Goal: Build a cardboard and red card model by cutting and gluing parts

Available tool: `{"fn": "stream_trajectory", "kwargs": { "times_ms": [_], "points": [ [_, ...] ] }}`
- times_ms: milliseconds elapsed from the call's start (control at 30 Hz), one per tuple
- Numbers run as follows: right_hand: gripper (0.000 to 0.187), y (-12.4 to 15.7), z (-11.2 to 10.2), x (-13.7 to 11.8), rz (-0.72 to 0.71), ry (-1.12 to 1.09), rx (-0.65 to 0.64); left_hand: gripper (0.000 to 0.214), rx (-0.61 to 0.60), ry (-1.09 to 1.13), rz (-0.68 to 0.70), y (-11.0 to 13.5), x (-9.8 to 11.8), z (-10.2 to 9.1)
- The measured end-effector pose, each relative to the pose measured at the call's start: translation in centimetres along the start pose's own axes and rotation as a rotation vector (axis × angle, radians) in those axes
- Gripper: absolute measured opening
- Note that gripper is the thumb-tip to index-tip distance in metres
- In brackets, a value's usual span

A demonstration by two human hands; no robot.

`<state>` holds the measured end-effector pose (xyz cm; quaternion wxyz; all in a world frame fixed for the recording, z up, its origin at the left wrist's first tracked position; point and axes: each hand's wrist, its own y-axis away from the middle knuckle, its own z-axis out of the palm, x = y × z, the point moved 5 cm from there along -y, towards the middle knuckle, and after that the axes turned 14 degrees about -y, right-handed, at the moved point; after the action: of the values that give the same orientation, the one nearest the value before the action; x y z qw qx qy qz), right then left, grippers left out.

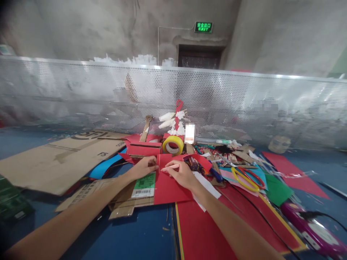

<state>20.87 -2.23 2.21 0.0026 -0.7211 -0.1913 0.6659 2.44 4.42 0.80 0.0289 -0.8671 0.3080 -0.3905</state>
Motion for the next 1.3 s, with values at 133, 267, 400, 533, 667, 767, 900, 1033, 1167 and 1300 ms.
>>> {"fn": "stream_trajectory", "kwargs": {
  "times_ms": [133,267,400,533,667,767,900,1033,1167,1300],
  "points": [
    [0.018,0.3,0.6,-0.8,-0.036,0.030,-0.003,0.015,0.003,-0.004,-0.004,0.1,0.3,-0.1],
    [0.019,0.6,1.0,-0.8,-0.007,0.032,0.023,0.016,0.000,0.036,-0.039,0.1,0.1,-0.1],
    [0.020,0.6,1.0,-0.5,0.010,0.016,0.054,0.016,0.012,0.023,-0.023,0.0,-0.1,-0.1],
    [0.021,0.5,1.0,-0.5,0.014,0.007,0.054,0.018,0.007,0.031,-0.031,0.0,0.1,-0.1],
    [0.019,0.5,1.0,-0.2,0.012,-0.008,0.040,0.021,0.002,0.050,-0.054,0.2,0.4,-0.2],
    [0.018,0.4,1.0,0.1,0.017,-0.032,0.030,0.024,-0.001,0.067,-0.072,0.3,0.7,-0.2],
    [0.020,0.5,1.0,-0.3,0.007,-0.030,0.035,0.025,-0.014,0.090,-0.093,0.4,0.9,-0.2],
    [0.020,0.5,1.1,-0.5,0.028,-0.036,0.024,0.025,-0.008,0.090,-0.095,0.3,1.0,-0.3],
    [0.023,0.5,1.0,-0.4,0.029,-0.005,0.066,0.026,-0.009,0.090,-0.105,0.4,1.0,-0.3],
    [0.022,0.5,1.1,-0.2,0.038,-0.018,0.028,0.023,-0.013,0.068,-0.086,0.3,0.8,-0.2]
  ]
}}
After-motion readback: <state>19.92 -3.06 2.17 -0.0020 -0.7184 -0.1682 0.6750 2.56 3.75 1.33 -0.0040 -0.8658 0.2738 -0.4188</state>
